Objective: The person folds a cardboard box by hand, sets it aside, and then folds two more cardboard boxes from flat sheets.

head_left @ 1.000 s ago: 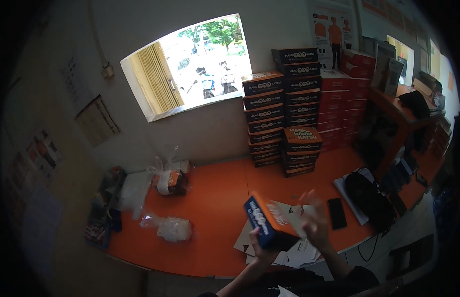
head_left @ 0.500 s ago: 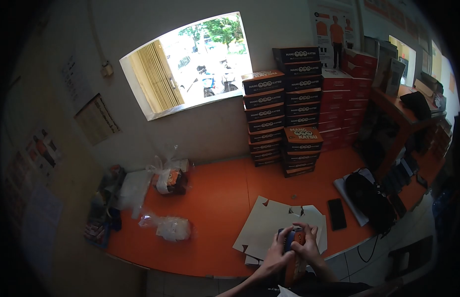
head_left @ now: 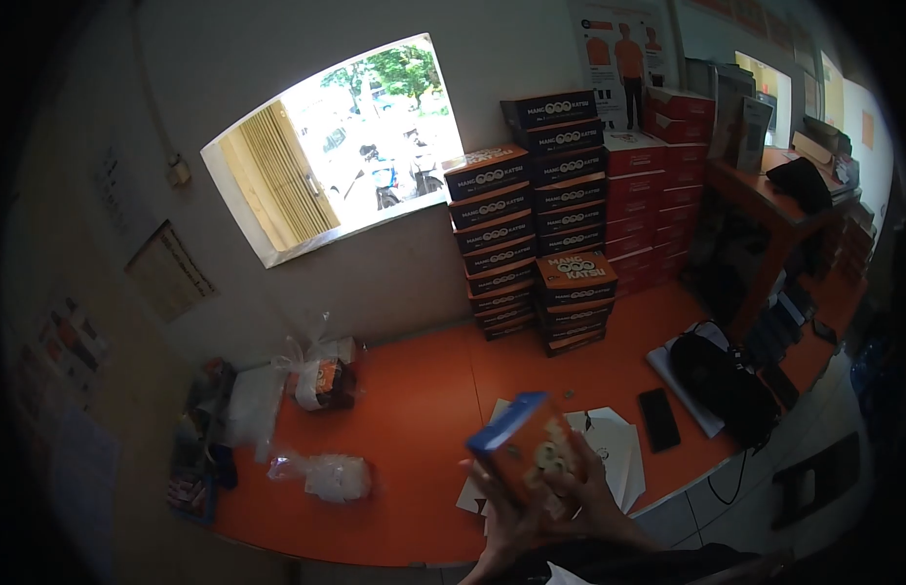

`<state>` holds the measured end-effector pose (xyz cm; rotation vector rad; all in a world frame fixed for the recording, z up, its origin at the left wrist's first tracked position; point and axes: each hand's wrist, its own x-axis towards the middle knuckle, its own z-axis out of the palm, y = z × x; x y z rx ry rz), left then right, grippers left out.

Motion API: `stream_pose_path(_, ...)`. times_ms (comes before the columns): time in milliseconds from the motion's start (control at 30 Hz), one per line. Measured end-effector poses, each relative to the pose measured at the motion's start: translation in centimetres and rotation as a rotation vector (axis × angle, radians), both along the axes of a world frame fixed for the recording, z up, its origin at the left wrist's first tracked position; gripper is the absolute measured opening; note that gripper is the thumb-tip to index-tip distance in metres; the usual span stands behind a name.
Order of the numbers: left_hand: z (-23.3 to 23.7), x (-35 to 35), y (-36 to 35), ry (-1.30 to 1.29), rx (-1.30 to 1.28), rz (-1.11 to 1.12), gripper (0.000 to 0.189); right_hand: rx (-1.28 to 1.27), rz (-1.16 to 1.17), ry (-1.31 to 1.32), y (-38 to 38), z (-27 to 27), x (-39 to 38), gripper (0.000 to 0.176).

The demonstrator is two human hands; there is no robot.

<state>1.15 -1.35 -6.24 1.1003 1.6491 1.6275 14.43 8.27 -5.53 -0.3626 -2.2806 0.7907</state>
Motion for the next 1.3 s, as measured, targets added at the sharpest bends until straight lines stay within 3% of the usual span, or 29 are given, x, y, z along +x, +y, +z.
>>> stream_pose_path(33, -0.2, -0.1, 0.2, -0.263, 0.066, 0.05, 0.101, -0.295, -0.033, 0.178, -0.3, 0.9, -0.6, 0.102)
stream_pose_path(67, -0.1, -0.1, 0.3, -0.521, 0.155, 0.12, 0.097, -0.358, -0.209, 0.342, 0.0, 0.7, -1.4, 0.111)
stream_pose_path(133, 0.2, -1.6, 1.0, -0.572, 0.239, 0.148, 0.095, -1.238, 0.054, 0.366, 1.1, 2.1, -1.9, 0.121)
stream_pose_path(167, 0.4, -2.2, 1.2, -0.605, 0.279, 0.165, 0.095, -1.094, 0.121, 0.311, 3.1, -1.3, -1.9, 0.126)
stream_pose_path(267, 0.9, -4.0, 3.0, -0.718, 0.423, 0.198, 0.094, -0.824, 0.187, 0.144, 7.9, 3.1, -1.1, 0.127)
stream_pose_path(300, 0.7, -5.1, 3.9, -0.696, 0.403, 0.29, 0.093, -0.757, 0.035, 0.063, 9.0, 4.2, -1.6, 0.112)
stream_pose_path(367, 0.7, -8.1, 6.3, -0.643, 0.357, 0.478, 0.091, 0.237, -0.139, -0.13, 8.3, 8.6, -3.9, 0.099)
stream_pose_path(433, 5.4, -5.5, 7.1, -0.783, 0.721, 0.299, 0.083, 0.929, -0.144, -0.095, 9.3, 11.4, -8.2, 0.082)
stream_pose_path(467, 8.4, -3.9, 6.3, -0.84, 0.893, 0.205, 0.079, 1.09, -0.067, 0.038, 10.1, 11.7, -10.7, 0.071)
stream_pose_path(533, 10.5, -5.7, 3.9, -0.783, 0.925, -0.078, 0.061, 0.526, 0.055, 0.006, 15.3, 19.0, -14.1, 0.062)
stream_pose_path(600, 5.5, -8.4, 0.1, -0.997, 0.762, -0.11, 0.057, 0.899, -0.154, 0.231, 22.1, 24.7, -20.2, 0.06)
stream_pose_path(633, 3.6, -9.0, 0.1, -0.648, 0.838, -0.104, 0.067, 0.914, -0.109, 0.25, 25.6, 26.8, -23.0, 0.058)
stream_pose_path(667, 5.1, -8.6, 1.5, -0.524, 0.944, -0.102, 0.068, 1.031, -0.253, 0.131, 28.6, 28.1, -25.2, 0.057)
stream_pose_path(733, 9.3, -7.6, 5.5, -0.269, 1.157, -0.101, 0.072, 1.013, -0.458, -0.176, 33.1, 28.3, -28.9, 0.059)
stream_pose_path(767, 5.5, -9.9, 5.1, -0.502, 1.039, -0.217, 0.083, 1.017, -0.533, -0.265, 35.9, 27.3, -30.4, 0.06)
stream_pose_path(800, 4.5, -10.8, 4.4, -0.564, 0.984, -0.132, 0.083, 1.02, -0.606, -0.359, 37.7, 26.5, -31.1, 0.062)
stream_pose_path(867, 3.4, -13.1, 3.0, -0.543, 0.884, 0.17, 0.084, 1.198, -0.742, 0.105, 38.4, 23.5, -30.2, 0.066)
stream_pose_path(933, 1.2, -15.2, 1.0, -0.495, 0.719, 0.475, 0.084, 1.095, -0.76, 0.101, 30.6, 21.4, -26.1, 0.066)
stream_pose_path(967, 0.0, -16.0, 0.2, -0.473, 0.63, 0.594, 0.085, 0.915, -0.544, 0.143, 26.9, 18.1, -23.9, 0.062)
stream_pose_path(1033, -2.0, -16.9, -1.1, -0.45, 0.469, 0.746, 0.085, 0.634, 0.015, -0.048, 21.1, 9.0, -19.4, 0.052)
stream_pose_path(1100, -3.7, -16.9, -1.9, -0.427, 0.372, 0.812, 0.086, 0.049, 0.356, -0.615, 12.8, -2.9, -14.3, 0.046)
stream_pose_path(1133, -4.4, -16.8, -2.0, -0.42, 0.342, 0.817, 0.087, -0.196, 0.379, -0.894, 8.7, -8.8, -11.7, 0.045)
stream_pose_path(1200, -5.9, -16.1, -1.7, -0.392, 0.32, 0.771, 0.087, 0.259, -0.163, -0.707, 1.6, -31.7, -6.8, 0.069)
stream_pose_path(1233, -0.1, -14.0, 1.3, -0.424, 0.285, 0.92, 0.054, 0.192, 0.04, -0.802, 1.6, -27.5, -6.1, 0.069)
stream_pose_path(1300, 0.3, -12.9, 2.2, -0.456, 0.298, 0.71, 0.058, 0.142, 0.259, -0.916, 3.9, -21.8, -6.1, 0.07)
